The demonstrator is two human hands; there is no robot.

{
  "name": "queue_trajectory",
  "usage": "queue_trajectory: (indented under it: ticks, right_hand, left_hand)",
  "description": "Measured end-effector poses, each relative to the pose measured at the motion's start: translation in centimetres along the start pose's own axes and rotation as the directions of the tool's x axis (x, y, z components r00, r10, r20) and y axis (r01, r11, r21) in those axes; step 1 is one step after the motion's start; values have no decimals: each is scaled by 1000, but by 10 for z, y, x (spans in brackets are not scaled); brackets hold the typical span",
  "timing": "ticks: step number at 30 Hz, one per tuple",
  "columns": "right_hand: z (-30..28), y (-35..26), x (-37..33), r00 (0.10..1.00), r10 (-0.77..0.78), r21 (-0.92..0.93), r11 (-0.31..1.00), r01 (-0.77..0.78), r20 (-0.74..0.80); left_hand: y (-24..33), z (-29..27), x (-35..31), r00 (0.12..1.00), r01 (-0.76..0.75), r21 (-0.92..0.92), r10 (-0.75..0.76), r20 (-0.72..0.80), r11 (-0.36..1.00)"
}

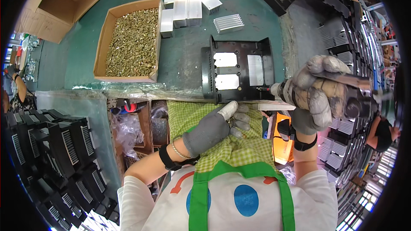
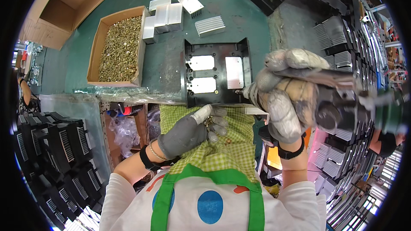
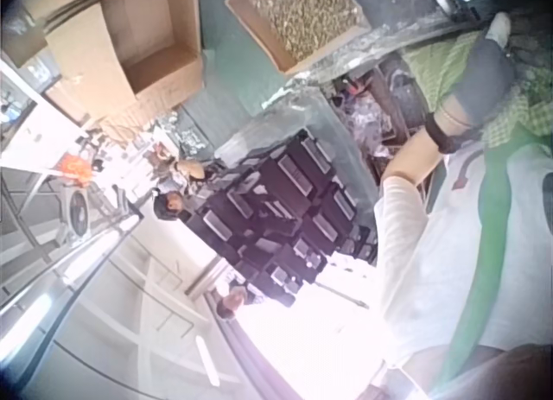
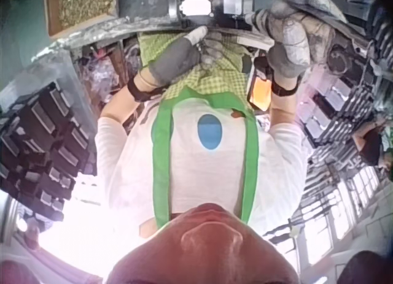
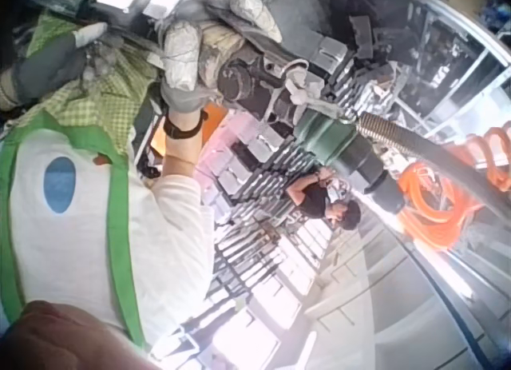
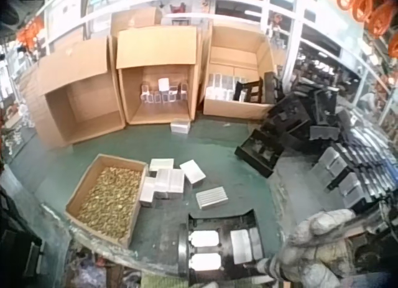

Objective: Assemble metal heatsinks and internal components into electronic housings using an air screwdriver.

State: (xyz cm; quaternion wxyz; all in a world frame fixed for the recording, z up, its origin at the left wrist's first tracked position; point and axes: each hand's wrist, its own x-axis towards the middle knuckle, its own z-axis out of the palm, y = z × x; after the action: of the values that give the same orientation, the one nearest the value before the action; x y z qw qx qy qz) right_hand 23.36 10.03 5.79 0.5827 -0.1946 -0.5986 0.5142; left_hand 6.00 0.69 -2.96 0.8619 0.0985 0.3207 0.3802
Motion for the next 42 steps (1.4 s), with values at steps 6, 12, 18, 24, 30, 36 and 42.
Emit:
queue_trajectory:
  ticks: [6,12,18,24,30,36,42]
  right_hand:
    - [-4,17,-11,920,386,47,920,-390,74]
    - [-3,24,5,982,129,-251,963,-93,134]
    - [11,-1,15,968,246,-5,969,-246,54]
    - [29,-28,28,972,235,271,934,-233,24]
    - [33,-22,23,959,250,464,839,-282,131]
    - [31,-11,18,966,215,293,923,-248,143]
    - [30,-21,16,949,261,447,838,-314,177]
  left_hand:
    - [1,-6,-1,998,24,-181,-34,-52,983]
    - [14,6,-3,992,-93,78,99,-82,993]
    - [25,17,-14,991,-35,39,39,-127,999]
    - [28,21,-27,986,-165,514,151,70,841]
    - [24,13,-21,997,21,444,15,-78,896]
    - [18,8,-21,991,9,341,37,-129,940]
    - [17,1,-19,993,-110,283,117,-6,953]
